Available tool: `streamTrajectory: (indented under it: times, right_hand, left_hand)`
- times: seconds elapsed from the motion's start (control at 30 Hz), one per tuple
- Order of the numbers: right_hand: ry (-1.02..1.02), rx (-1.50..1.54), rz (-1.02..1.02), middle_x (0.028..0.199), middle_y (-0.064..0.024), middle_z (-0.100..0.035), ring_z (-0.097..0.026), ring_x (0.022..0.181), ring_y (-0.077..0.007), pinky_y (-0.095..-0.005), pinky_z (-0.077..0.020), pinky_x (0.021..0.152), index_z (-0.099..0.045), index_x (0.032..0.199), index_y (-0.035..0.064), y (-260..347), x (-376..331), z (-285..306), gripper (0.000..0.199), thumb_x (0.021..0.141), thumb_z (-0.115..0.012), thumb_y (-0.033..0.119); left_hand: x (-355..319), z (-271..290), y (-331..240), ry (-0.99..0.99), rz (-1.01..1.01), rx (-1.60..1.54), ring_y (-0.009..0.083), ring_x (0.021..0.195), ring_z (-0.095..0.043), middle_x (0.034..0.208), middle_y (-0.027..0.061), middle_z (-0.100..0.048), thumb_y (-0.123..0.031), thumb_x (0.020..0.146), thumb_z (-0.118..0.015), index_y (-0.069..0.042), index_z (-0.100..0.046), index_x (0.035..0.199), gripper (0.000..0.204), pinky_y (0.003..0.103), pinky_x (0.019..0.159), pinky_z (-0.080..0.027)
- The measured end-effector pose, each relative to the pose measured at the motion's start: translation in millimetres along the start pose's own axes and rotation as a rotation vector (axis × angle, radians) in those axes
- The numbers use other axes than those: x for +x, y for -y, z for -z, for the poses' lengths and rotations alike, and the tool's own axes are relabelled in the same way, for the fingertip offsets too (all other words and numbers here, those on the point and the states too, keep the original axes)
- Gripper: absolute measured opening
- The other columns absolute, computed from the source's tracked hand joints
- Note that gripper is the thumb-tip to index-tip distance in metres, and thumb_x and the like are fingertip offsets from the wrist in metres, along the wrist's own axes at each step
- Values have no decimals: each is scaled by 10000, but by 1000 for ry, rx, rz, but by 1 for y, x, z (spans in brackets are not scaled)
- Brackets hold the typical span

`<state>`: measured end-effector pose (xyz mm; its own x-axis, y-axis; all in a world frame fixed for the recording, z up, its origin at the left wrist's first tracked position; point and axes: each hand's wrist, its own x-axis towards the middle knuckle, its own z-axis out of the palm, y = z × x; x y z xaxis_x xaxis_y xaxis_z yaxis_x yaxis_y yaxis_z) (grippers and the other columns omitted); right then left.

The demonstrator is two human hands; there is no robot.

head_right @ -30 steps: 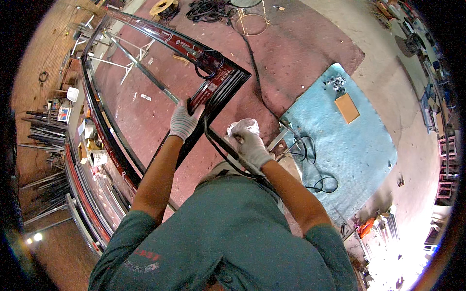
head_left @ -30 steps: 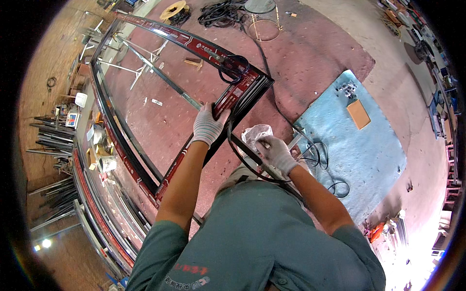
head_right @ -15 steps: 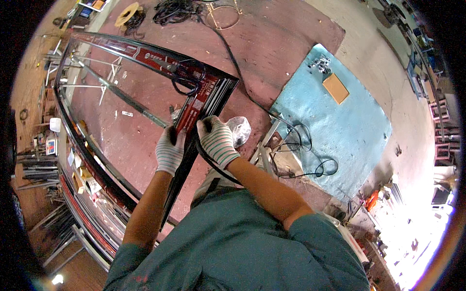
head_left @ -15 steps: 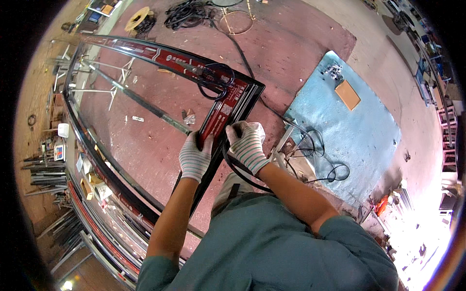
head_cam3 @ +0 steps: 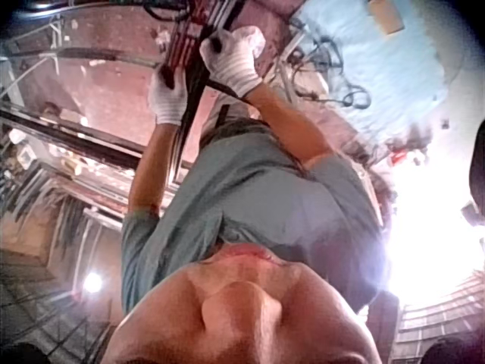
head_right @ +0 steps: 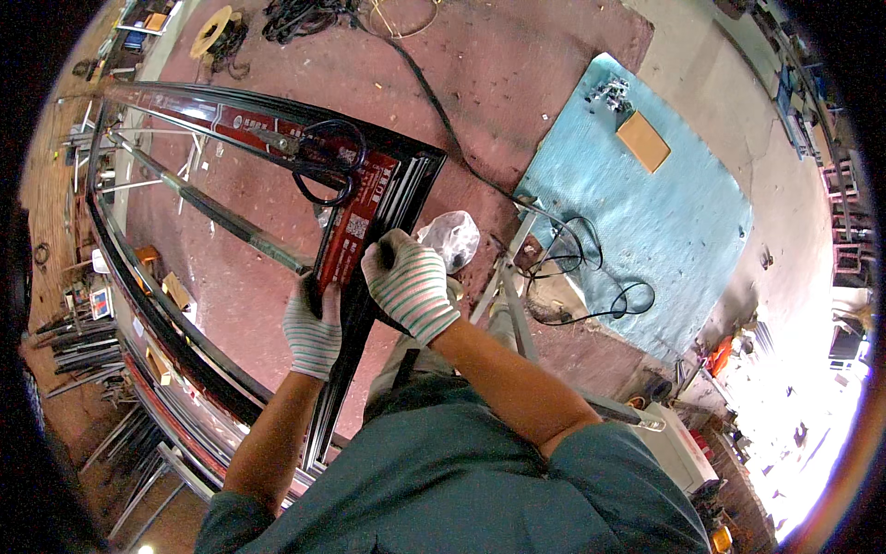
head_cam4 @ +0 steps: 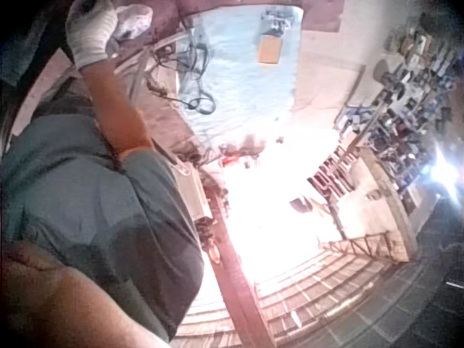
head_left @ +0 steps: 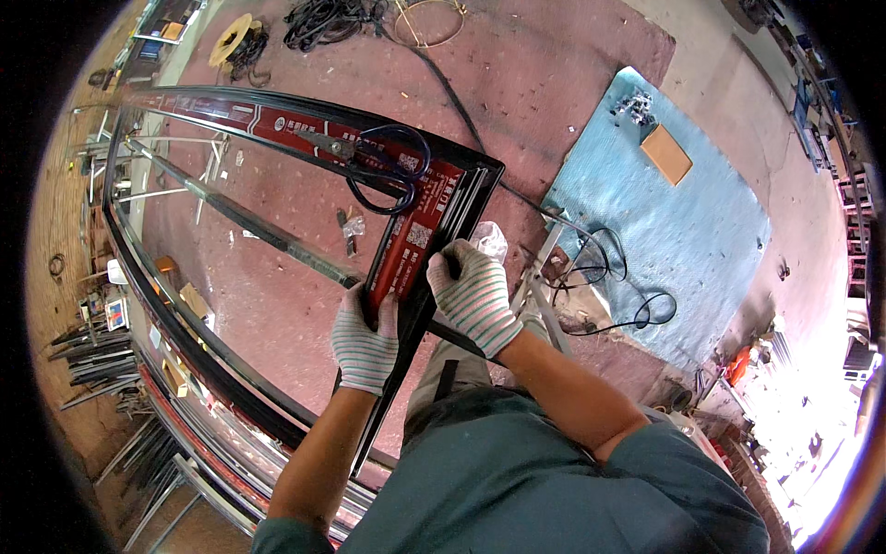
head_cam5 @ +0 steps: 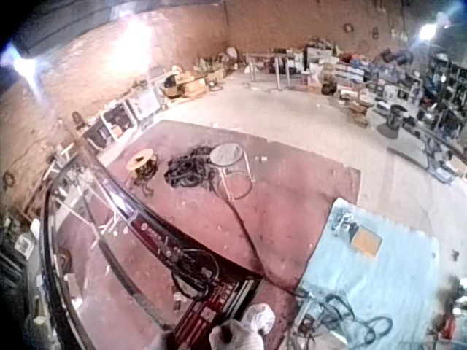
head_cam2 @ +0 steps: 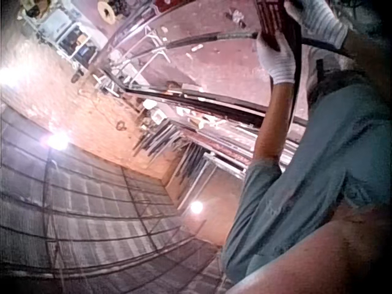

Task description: The person installs a black rubber seal into a red window frame. They press the seal into the frame channel by hand, then use scissors to cut the seal to length and tuck the ends into the frame corners.

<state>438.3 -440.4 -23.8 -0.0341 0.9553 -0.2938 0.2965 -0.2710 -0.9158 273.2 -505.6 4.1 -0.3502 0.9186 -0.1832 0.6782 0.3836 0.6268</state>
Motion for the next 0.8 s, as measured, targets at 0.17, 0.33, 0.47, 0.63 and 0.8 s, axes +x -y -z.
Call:
streamTrajectory:
  times: [0.17, 0.33, 0.47, 0.63, 0.8]
  right_hand:
    - [50, -30, 47, 622, -120, -599, -521, 541, -141, -330, -464, 513, -634, 816, -5, 7, -7, 5, 230, 952, -646, 181]
    - [30, -11, 46, 594, -86, -574, -491, 521, -113, -299, -431, 478, -626, 800, -5, 3, -4, 2, 204, 944, -645, 138]
    - [26, 13, 30, 581, -55, -549, -472, 518, -90, -285, -415, 465, -619, 785, -1, 6, -1, 3, 210, 947, -640, 131]
    - [-36, 27, 74, 586, -42, -548, -474, 522, -91, -286, -415, 468, -616, 784, 6, 1, -1, -2, 199, 948, -636, 115]
    - [-95, 52, 58, 603, -45, -560, -493, 533, -97, -284, -424, 487, -622, 792, 9, 0, 3, -5, 170, 939, -636, 93]
  left_hand:
    - [-1, 2, -7, 23, -10, -30, 192, 943, -620, 1033, 126, -678, -132, 1006, -594, 9, -580, 1187, 230, 308, 894, -492]
    - [-1, 1, -6, 11, -55, 7, 188, 945, -618, 1035, 128, -677, -149, 1016, -585, 11, -576, 1184, 232, 314, 886, -496]
    - [-1, 1, -1, 44, -14, -33, 188, 938, -616, 1031, 124, -674, -159, 1018, -586, 12, -573, 1191, 244, 312, 883, -496]
    - [-1, -2, 3, 29, -47, -76, 186, 926, -613, 1024, 124, -671, -168, 1024, -575, 11, -564, 1191, 244, 310, 876, -498]
    - [-1, -2, 4, 1, -71, -57, 244, 865, -666, 969, 158, -688, -174, 978, -629, 6, -575, 1183, 278, 342, 813, -530]
